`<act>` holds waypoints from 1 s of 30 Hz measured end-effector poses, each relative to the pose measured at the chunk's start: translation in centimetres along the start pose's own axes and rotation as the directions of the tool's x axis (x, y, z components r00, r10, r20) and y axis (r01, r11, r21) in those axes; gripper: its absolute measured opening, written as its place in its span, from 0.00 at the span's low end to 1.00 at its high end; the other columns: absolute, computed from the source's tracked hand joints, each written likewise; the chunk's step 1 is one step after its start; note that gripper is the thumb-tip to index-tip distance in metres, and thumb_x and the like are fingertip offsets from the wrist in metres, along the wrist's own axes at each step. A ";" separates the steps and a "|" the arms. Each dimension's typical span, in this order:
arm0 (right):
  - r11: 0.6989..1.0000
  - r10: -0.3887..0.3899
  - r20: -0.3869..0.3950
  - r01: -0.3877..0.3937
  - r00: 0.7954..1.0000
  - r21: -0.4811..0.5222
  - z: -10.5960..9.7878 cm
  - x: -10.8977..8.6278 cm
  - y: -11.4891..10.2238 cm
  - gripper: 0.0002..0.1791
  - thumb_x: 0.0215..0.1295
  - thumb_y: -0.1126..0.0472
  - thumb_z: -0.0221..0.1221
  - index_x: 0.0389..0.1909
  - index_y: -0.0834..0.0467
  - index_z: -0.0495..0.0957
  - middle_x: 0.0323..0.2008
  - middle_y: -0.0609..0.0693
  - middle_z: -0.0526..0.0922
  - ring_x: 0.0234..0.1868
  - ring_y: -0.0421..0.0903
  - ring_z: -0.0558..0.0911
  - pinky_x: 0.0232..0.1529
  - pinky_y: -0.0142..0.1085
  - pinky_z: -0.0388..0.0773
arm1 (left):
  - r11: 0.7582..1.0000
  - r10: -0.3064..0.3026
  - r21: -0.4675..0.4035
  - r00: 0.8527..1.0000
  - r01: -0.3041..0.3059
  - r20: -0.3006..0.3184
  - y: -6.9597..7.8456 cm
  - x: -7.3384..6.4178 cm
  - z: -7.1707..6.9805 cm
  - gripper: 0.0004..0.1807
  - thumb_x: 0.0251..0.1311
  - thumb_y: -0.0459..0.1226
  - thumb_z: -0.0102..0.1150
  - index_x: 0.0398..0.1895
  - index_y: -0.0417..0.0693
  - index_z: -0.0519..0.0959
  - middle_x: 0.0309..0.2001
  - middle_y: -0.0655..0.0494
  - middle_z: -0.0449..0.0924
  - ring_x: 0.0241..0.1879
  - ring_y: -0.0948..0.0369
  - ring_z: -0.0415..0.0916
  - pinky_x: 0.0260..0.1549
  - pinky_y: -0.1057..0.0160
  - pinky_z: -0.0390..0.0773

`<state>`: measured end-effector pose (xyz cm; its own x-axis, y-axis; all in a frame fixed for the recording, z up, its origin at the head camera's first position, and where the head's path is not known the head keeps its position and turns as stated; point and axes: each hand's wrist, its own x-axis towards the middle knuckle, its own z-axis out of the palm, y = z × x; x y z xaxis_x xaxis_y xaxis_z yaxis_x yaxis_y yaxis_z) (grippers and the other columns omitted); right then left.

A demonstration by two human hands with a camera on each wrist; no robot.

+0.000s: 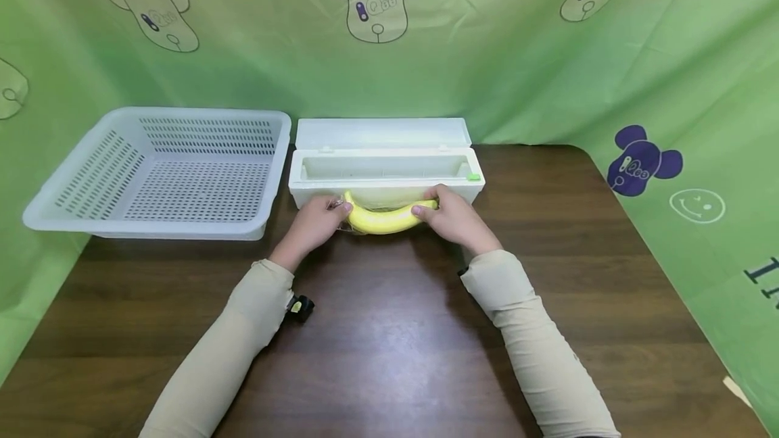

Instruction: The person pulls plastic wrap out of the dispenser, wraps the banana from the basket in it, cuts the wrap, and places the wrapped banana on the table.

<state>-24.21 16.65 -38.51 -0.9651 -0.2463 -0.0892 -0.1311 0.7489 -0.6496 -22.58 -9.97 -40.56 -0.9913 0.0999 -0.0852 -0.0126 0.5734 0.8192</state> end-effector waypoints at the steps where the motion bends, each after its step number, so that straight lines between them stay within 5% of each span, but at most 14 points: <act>1: 1.000 0.007 -0.001 -0.007 1.000 0.000 0.0 0.0 -0.1 0.24 0.71 0.54 0.61 0.57 0.67 0.71 0.43 0.60 0.78 0.45 0.56 0.74 0.53 0.50 0.70 | 1.000 -0.005 0.005 1.000 0.004 0.004 0.1 0.0 -0.1 0.15 0.73 0.42 0.54 0.29 0.43 0.76 0.27 0.51 0.72 0.30 0.55 0.68 0.32 0.58 0.69; 9: 0.988 0.046 -0.090 -0.059 0.995 -0.141 -0.1 -0.4 -1.0 0.26 0.70 0.48 0.62 0.53 0.65 0.67 0.38 0.62 0.80 0.44 0.61 0.78 0.50 0.53 0.72 | 1.000 -0.026 0.002 1.000 0.026 0.014 0.1 0.0 -0.3 0.15 0.73 0.44 0.55 0.39 0.40 0.83 0.34 0.48 0.80 0.33 0.55 0.71 0.34 0.59 0.71; 16: 0.937 -0.022 -0.201 -0.050 0.979 -0.346 -0.1 -0.8 -1.5 0.26 0.65 0.43 0.65 0.37 0.62 0.67 0.26 0.58 0.77 0.36 0.62 0.81 0.42 0.58 0.73 | 0.996 0.011 0.090 0.999 -0.007 -0.043 0.4 -0.3 -0.2 0.14 0.71 0.46 0.58 0.40 0.44 0.83 0.32 0.52 0.80 0.32 0.55 0.72 0.34 0.57 0.73; 25: 0.946 -0.033 -0.143 -0.015 0.989 -0.324 -1.2 -1.0 -1.2 0.24 0.67 0.45 0.65 0.43 0.64 0.75 0.34 0.58 0.82 0.39 0.59 0.80 0.43 0.55 0.75 | 0.978 0.048 0.207 0.991 -0.021 -0.125 1.7 -1.4 -0.8 0.18 0.72 0.48 0.55 0.52 0.47 0.83 0.40 0.53 0.85 0.38 0.54 0.79 0.40 0.52 0.76; 30: 0.953 -0.025 -0.098 -0.006 0.995 -0.302 -2.2 -1.0 -0.8 0.24 0.67 0.47 0.65 0.48 0.64 0.77 0.41 0.61 0.84 0.44 0.61 0.81 0.47 0.55 0.75 | 0.942 0.117 0.330 0.981 -0.059 -0.157 2.8 -2.2 -0.9 0.21 0.72 0.48 0.56 0.56 0.42 0.80 0.45 0.48 0.85 0.42 0.50 0.81 0.40 0.49 0.78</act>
<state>-23.59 17.65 -36.25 -0.9791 -0.2035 0.0015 -0.1878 0.9010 -0.3910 -20.59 -9.29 -37.61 -0.9942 0.0375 0.1010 0.0901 0.8028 0.5894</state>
